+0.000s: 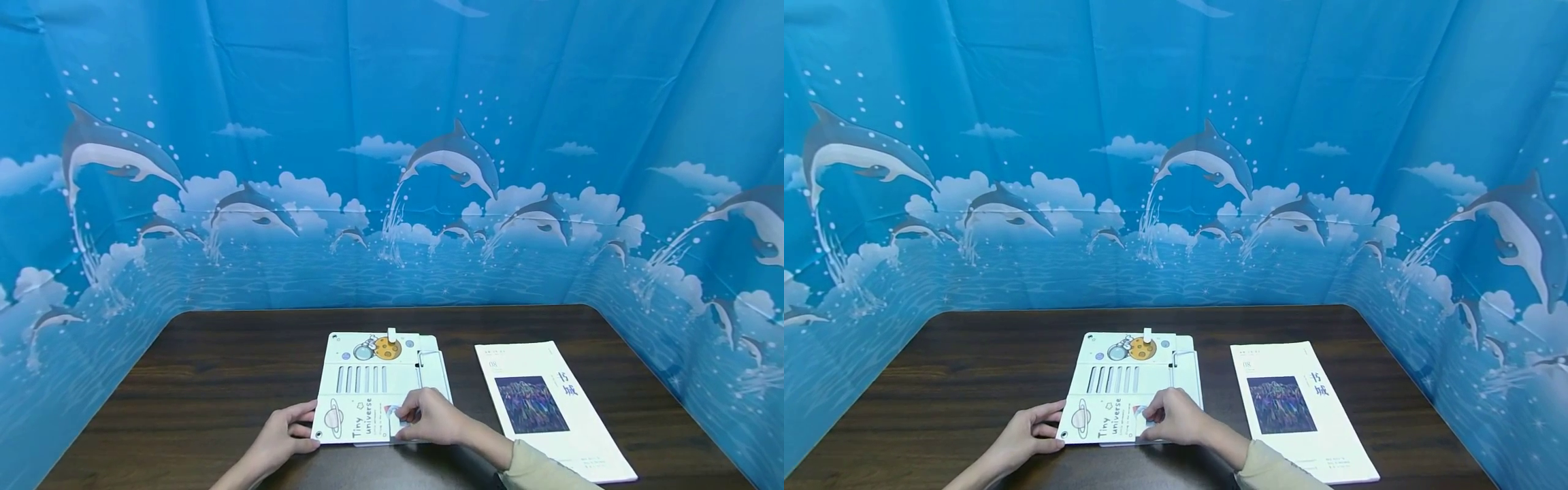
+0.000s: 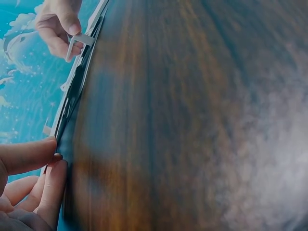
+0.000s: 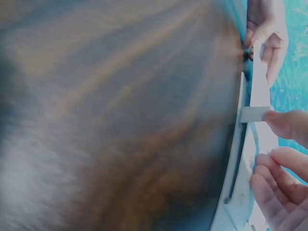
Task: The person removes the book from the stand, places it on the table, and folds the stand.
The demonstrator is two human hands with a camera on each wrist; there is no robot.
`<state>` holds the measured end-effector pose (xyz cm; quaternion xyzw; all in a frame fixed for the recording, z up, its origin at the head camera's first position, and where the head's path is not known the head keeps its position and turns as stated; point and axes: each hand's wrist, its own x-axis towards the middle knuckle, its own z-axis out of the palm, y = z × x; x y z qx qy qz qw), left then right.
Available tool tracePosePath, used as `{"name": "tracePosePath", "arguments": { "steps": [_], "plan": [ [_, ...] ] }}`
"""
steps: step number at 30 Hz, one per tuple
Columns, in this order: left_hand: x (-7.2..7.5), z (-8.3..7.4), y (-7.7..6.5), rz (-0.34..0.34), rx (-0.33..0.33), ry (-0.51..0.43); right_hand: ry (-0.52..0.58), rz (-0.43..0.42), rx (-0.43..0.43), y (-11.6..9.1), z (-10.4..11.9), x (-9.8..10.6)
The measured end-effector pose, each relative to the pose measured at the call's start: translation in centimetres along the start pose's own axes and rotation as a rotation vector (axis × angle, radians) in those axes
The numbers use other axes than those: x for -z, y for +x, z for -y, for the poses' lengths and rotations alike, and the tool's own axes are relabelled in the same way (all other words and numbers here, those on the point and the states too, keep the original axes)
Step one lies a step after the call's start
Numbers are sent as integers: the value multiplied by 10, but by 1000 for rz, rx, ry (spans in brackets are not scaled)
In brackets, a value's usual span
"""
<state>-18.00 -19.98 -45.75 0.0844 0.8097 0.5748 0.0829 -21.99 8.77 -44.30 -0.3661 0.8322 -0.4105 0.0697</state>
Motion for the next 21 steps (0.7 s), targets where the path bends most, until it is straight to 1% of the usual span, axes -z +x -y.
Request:
{"name": "tracePosePath", "arguments": {
  "steps": [5, 10, 12, 14, 18, 21],
  "plan": [
    [-1, -1, 0, -8, 10, 6, -13, 26, -30, 4, 2, 3],
    [0, -3, 0, -10, 12, 22, -5, 12, -65, 5, 4, 4],
    [1, -3, 0, -6, 12, 25, -4, 20, -71, 6, 4, 4],
    [2, -1, 1, 0, 7, 24, -1, 48, -73, 6, 5, 7],
    [3, 0, 1, 6, 9, 27, 18, 140, -70, 13, 2, 15],
    [3, -1, 1, 16, 8, 24, 6, 160, -82, 21, -3, 22]
  ]
}}
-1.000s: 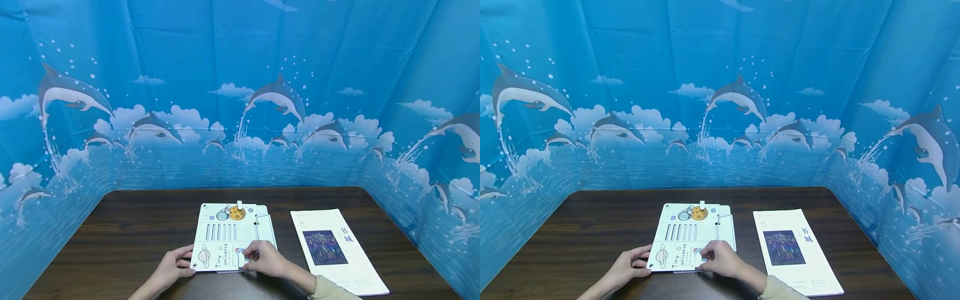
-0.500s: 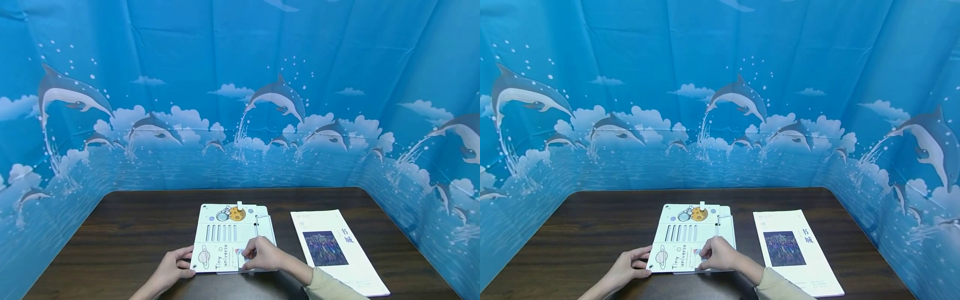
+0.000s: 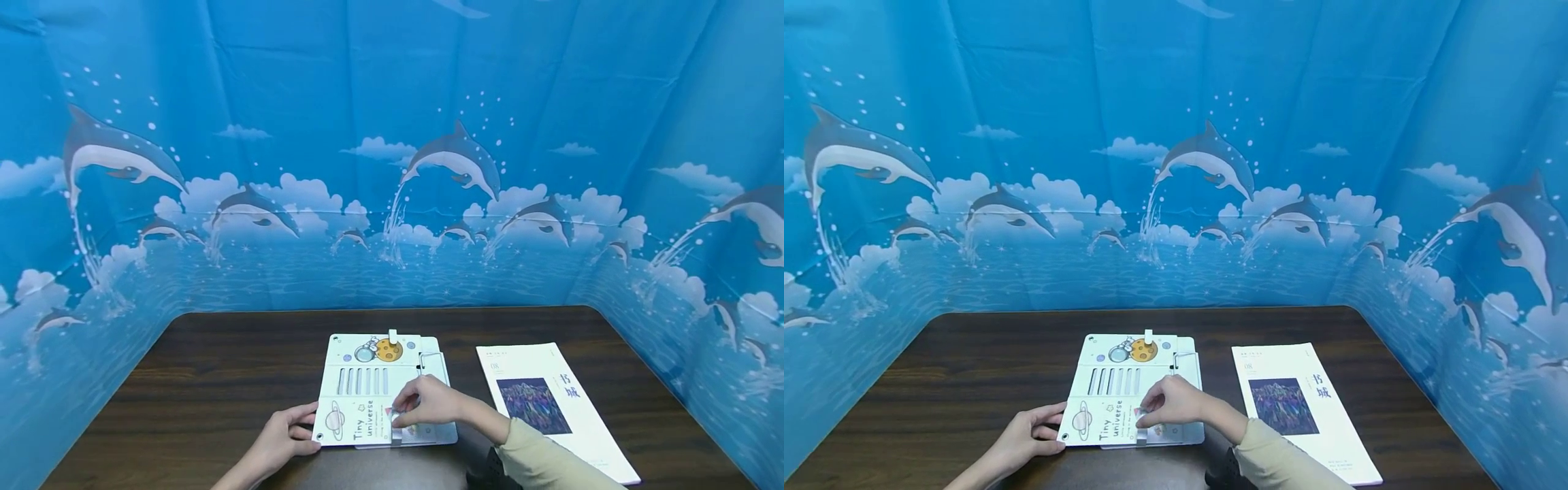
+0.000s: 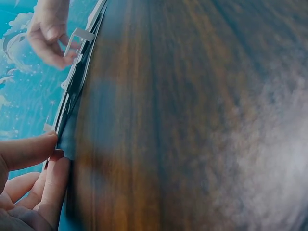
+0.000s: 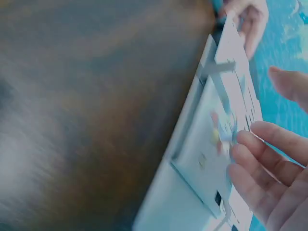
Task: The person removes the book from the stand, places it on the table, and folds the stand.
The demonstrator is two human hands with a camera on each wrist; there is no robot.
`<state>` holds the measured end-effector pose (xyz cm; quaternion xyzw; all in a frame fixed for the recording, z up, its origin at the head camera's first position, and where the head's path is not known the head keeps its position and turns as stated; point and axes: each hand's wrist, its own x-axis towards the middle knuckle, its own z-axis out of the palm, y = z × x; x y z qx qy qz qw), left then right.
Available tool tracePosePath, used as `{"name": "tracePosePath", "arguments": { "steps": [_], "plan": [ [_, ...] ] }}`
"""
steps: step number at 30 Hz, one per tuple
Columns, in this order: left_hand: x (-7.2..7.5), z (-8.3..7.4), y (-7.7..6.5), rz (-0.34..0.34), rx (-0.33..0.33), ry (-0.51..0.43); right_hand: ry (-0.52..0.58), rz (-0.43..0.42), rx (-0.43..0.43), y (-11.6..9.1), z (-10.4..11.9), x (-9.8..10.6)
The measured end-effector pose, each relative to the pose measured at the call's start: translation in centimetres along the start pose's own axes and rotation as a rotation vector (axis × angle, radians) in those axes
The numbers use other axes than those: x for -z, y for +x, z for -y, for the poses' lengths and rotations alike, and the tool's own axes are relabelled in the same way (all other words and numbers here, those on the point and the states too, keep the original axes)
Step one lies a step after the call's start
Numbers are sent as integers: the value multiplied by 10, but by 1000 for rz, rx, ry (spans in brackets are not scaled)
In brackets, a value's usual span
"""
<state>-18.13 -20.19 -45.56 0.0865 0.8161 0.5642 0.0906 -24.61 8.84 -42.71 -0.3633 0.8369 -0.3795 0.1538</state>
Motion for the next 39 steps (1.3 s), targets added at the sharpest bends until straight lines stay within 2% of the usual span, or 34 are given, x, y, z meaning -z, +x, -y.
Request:
{"name": "tracePosePath", "arguments": {
  "steps": [3, 8, 14, 20, 24, 25, 28, 31, 32, 33, 39],
  "plan": [
    [0, -1, -1, 7, -3, -2, -50, -47, -15, 10, -8, 10],
    [0, -1, -1, 7, -2, 0, -135, -178, -36, 28, -21, 27],
    [1, 1, -1, 10, -14, 4, -132, -286, -109, 47, -36, 41],
    [1, 2, 1, 17, -3, 15, -105, -315, -165, 62, -44, 42],
    [1, 1, 1, 22, -10, 16, -79, -300, -190, 70, -51, 42],
    [1, 1, 1, 25, -14, 16, -86, -296, -164, 75, -63, 41],
    [0, 0, 1, 28, -19, 13, -98, -284, -182, 78, -67, 40],
    [0, 0, 1, 24, -16, 18, -100, -308, -193, 82, -68, 39],
    [0, 0, 1, 23, -15, 19, -98, -314, -225, 81, -58, 39],
    [0, 1, 1, 24, -14, 20, -100, -324, -229, 82, -58, 39],
    [1, 0, 1, 30, -23, 16, -164, -343, -248, 89, -52, 34]
  ]
}}
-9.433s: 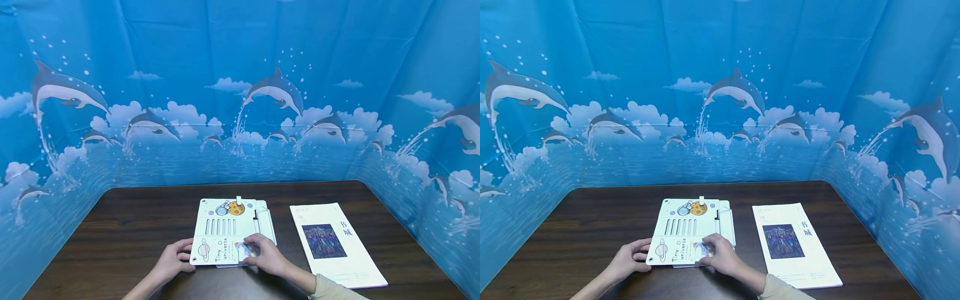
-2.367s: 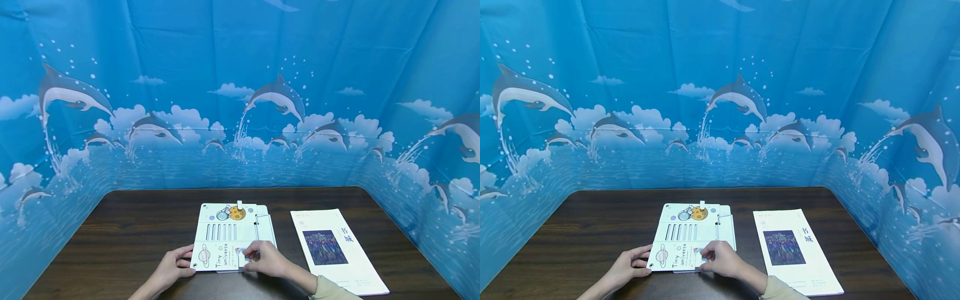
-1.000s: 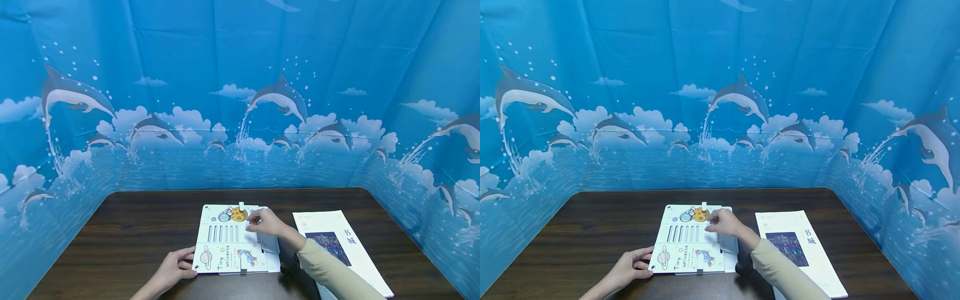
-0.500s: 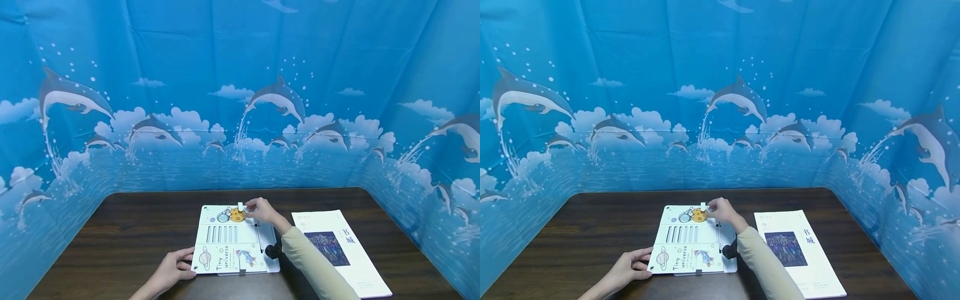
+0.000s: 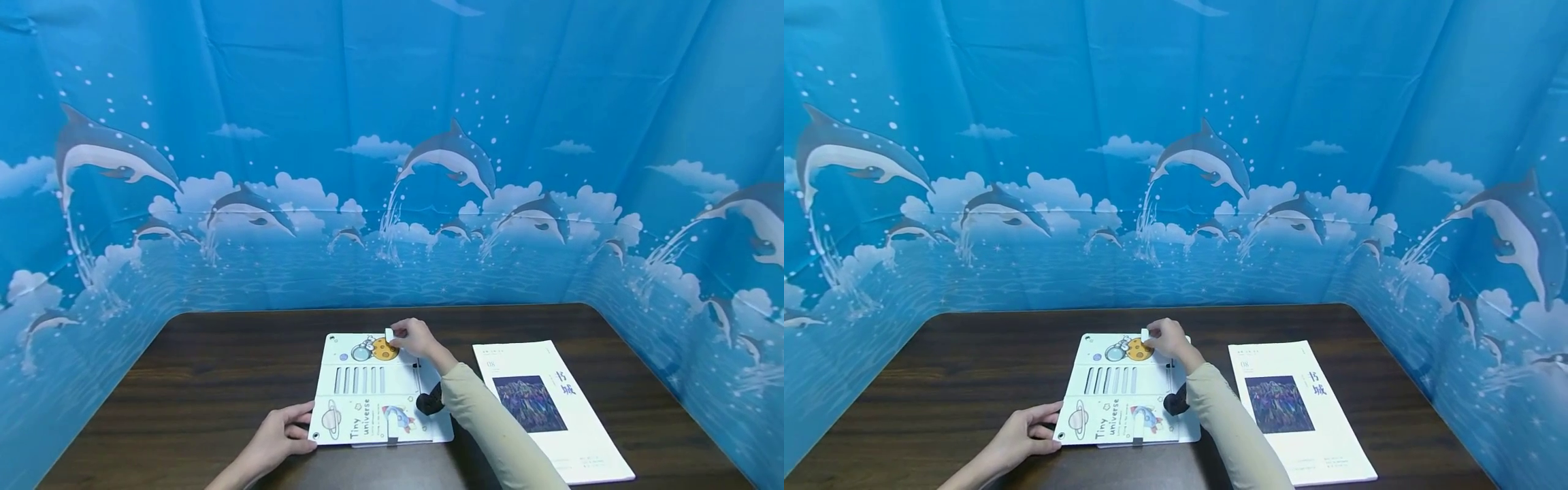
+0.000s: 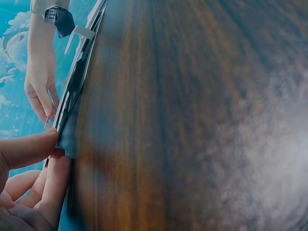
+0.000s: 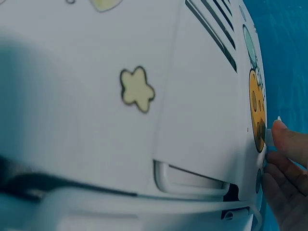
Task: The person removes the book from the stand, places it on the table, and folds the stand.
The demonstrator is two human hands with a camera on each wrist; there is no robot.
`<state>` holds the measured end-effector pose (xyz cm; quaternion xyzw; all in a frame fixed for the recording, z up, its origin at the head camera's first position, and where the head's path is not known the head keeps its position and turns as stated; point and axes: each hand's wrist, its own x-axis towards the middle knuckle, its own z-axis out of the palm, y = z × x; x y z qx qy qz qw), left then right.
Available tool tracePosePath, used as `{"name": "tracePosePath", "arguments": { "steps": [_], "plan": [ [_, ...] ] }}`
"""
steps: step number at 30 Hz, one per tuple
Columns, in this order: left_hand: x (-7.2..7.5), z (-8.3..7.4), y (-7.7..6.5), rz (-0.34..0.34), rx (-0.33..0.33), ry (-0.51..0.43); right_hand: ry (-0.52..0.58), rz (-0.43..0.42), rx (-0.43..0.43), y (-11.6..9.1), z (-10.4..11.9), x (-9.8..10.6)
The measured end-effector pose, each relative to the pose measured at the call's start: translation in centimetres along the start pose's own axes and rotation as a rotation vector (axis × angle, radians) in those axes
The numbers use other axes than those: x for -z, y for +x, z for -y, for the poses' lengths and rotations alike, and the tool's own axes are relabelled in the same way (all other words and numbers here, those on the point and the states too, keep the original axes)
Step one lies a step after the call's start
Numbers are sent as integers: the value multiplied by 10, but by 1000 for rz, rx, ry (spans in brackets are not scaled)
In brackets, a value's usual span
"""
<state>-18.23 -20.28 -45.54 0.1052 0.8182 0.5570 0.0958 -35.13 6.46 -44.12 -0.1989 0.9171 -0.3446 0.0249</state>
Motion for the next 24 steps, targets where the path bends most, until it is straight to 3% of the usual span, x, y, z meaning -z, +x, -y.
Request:
{"name": "tracePosePath", "arguments": {
  "steps": [24],
  "plan": [
    [-1, 1, 0, -18, 19, -9, -34, -36, -41, 1, 6, -2]
  ]
}}
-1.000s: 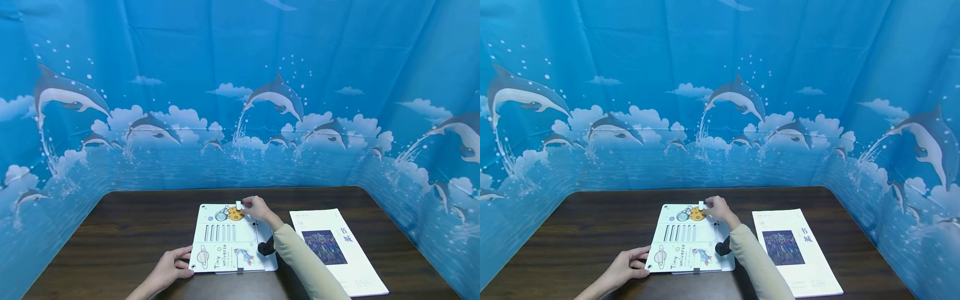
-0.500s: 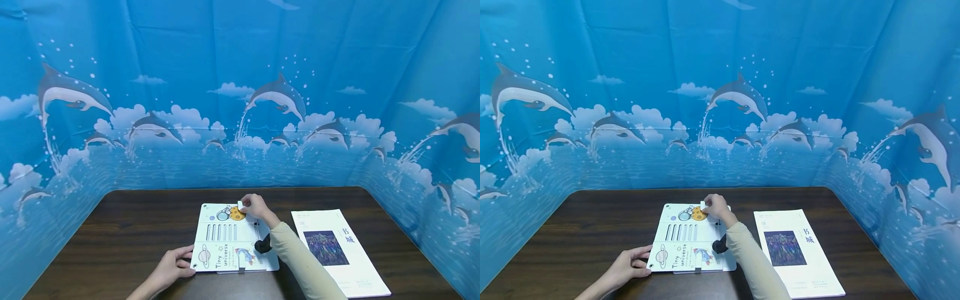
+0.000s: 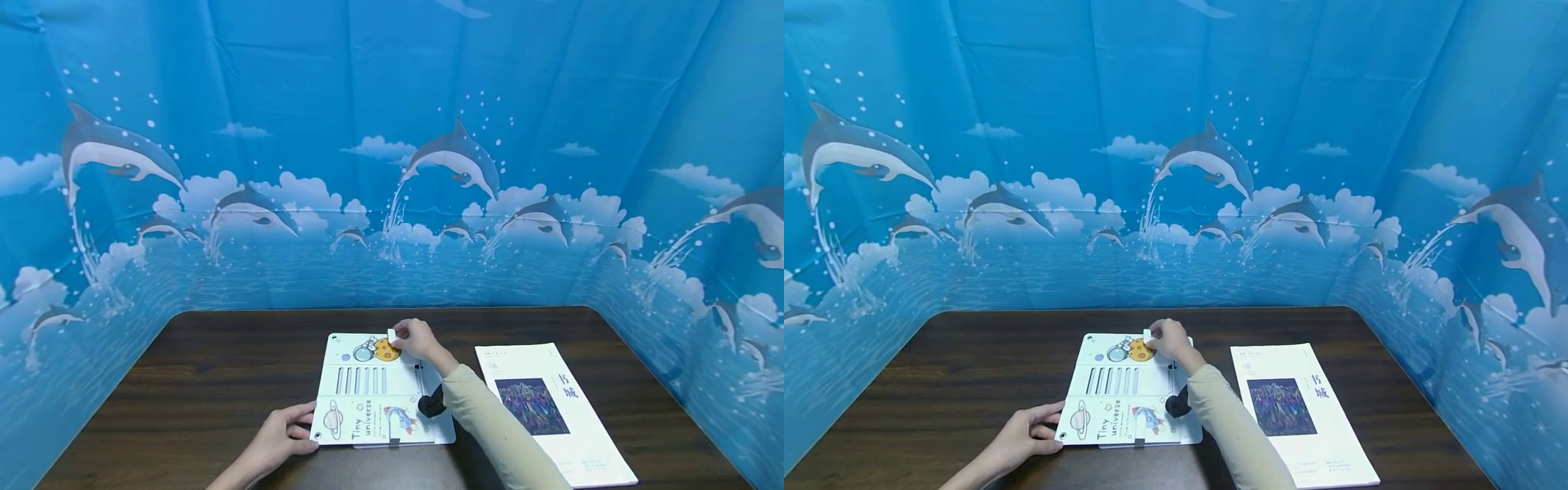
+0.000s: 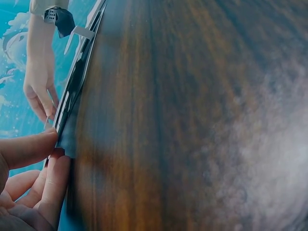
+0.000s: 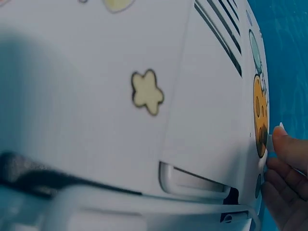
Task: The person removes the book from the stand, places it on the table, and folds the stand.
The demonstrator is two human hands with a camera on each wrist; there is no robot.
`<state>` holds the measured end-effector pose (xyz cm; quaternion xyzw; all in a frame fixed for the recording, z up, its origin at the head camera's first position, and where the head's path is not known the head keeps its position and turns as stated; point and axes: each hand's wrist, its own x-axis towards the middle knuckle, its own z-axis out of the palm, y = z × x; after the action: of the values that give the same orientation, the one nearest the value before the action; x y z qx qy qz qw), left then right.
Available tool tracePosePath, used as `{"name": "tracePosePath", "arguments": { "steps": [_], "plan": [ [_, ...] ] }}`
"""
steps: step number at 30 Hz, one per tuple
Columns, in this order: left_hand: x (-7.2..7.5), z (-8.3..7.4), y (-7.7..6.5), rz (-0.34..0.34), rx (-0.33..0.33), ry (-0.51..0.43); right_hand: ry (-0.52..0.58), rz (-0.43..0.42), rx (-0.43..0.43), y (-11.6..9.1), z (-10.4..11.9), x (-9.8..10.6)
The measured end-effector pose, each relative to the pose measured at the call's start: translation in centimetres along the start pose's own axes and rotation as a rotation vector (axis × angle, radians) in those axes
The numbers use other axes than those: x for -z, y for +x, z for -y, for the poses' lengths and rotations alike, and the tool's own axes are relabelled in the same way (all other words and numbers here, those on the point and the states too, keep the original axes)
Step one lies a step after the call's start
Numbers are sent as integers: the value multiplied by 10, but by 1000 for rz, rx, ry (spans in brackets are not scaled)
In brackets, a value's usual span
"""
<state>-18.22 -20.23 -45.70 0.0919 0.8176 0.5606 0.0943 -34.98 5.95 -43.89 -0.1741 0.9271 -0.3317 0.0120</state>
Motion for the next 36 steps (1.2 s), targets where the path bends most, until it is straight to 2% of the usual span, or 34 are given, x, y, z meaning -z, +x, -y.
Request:
{"name": "tracePosePath", "arguments": {
  "steps": [6, 12, 20, 36],
  "plan": [
    [-1, -2, -1, 7, -4, 0, 43, 16, -23, -8, 1, 11],
    [1, -3, 0, -1, -4, 40, 116, 19, 21, -25, -1, 27],
    [3, -4, -1, 35, -21, 65, 181, 21, 48, -62, -11, 52],
    [12, -1, -3, 76, -62, 89, 174, -76, -43, -132, -49, 101]
  ]
}}
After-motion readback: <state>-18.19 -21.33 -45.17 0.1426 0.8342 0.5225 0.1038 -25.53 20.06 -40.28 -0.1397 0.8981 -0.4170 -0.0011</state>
